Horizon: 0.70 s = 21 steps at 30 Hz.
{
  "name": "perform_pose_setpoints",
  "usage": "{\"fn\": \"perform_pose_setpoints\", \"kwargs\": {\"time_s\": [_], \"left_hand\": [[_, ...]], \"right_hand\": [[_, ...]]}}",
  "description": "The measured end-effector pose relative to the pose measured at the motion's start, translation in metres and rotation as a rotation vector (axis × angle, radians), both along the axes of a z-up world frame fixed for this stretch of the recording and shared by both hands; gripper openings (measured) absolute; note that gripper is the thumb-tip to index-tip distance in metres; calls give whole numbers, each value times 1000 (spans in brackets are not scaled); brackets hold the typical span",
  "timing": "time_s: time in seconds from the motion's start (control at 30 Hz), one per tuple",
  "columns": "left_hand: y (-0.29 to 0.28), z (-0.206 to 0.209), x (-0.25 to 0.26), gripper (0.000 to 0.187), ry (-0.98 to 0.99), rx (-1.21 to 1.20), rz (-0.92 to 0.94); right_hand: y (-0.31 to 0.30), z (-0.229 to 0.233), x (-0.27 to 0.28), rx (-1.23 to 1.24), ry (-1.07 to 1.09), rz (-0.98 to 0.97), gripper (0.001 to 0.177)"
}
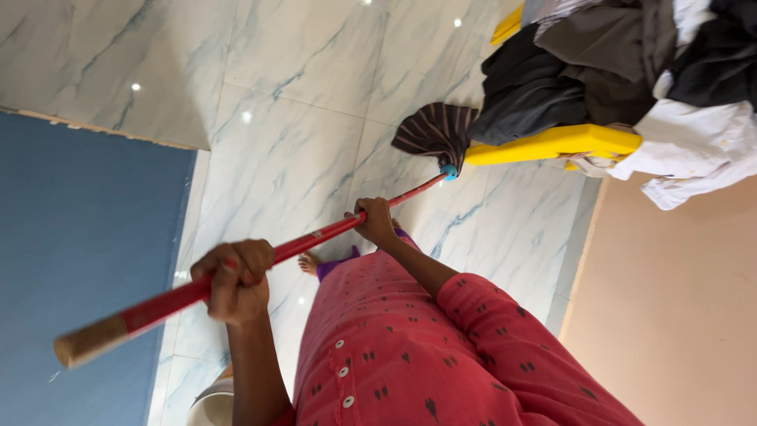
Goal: The person sweeps a tiled floor using a broom with a red handle, moving through the room and passing by a yellow chair with clothes and a white bucket.
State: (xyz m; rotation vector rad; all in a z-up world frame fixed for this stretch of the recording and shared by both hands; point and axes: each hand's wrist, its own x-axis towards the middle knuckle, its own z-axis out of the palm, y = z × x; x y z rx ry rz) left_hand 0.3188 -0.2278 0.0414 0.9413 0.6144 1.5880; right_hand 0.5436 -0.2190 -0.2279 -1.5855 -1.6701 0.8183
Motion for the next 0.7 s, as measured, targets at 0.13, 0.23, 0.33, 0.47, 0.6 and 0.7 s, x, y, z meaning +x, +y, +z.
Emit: {"fn": "perform_pose_setpoints", "kwargs": {"time_s": [0.13,0.23,0.33,0.47,0.6,0.7], "left_hand": [[-18,22,-48,39,26,128,-65],[-32,45,-74,43,125,118,1],[-40,62,-105,43,187,132,81],[-62,73,-150,40,206,108,224],[-93,79,-178,37,304,133,433],[-114,79,-195,36,375,196,694]], "right_hand": [[3,6,-59,26,33,34,37],[19,3,-111,86,13,28,33],[33,-5,-165,173,20,46,34],[52,-18,-247,87,65,211,31],[49,-24,-327,154,138,459,32],[31,-16,-384,61,187,680,40]]}}
